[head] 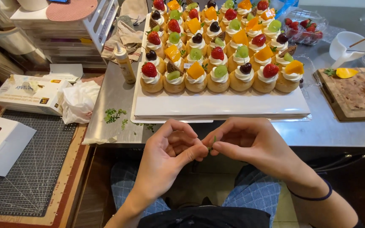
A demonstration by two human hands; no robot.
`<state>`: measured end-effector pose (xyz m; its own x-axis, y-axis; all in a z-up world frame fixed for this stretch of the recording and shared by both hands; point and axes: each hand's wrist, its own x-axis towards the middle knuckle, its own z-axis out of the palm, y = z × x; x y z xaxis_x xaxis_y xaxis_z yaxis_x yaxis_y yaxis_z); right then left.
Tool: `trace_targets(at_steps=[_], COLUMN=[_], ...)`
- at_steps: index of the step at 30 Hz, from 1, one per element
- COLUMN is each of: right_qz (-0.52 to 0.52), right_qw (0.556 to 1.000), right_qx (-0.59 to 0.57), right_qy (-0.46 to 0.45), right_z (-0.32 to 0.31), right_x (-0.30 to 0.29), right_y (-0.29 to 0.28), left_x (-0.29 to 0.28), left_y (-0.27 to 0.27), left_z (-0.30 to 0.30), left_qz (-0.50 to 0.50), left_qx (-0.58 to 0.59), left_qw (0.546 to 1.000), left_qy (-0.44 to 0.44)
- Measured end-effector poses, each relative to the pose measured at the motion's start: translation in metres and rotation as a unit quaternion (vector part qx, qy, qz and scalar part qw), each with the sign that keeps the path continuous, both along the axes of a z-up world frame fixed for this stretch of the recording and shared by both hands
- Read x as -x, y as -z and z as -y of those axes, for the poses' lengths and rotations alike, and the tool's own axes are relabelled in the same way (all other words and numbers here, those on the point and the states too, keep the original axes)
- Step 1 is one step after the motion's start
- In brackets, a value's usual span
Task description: Decorating a large tray of cream-topped pastries with various fruits and small herb sprigs before placing some into a box.
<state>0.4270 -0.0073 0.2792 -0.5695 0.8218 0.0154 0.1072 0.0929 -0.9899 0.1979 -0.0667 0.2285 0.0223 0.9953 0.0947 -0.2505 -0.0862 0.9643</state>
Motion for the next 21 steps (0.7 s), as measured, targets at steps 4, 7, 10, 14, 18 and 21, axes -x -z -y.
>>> trace_targets(at_steps=[4, 7, 10, 14, 18, 21], right_qz=[0.000, -0.031, -0.048, -0.041, -0.070, -0.114], right_qw=[1.000, 0.999, 0.999, 0.999, 0.997, 0.992], right_qx=[0.004, -0.005, 0.002, 0.009, 0.026, 0.059], right_qy=[-0.008, -0.005, -0.003, 0.021, 0.019, 0.009], right_z=[-0.007, -0.011, -0.014, -0.016, -0.018, -0.019], right_x=[-0.002, -0.002, 0.000, 0.000, 0.001, 0.002], right_y=[0.004, 0.007, 0.007, 0.009, 0.012, 0.017], left_x=[0.002, 0.001, -0.005, -0.011, -0.011, -0.011], left_y=[-0.006, -0.009, -0.010, -0.005, -0.004, -0.008], left_z=[0.000, 0.003, 0.006, -0.002, -0.009, -0.012], left_qz=[-0.020, -0.044, -0.280, -0.461, -0.502, -0.505], left_qx=[-0.008, -0.032, -0.318, -0.450, -0.483, -0.510], left_qw=[1.000, 0.998, 0.892, 0.712, 0.647, 0.623], left_qy=[0.003, -0.036, -0.157, -0.281, -0.309, -0.312])
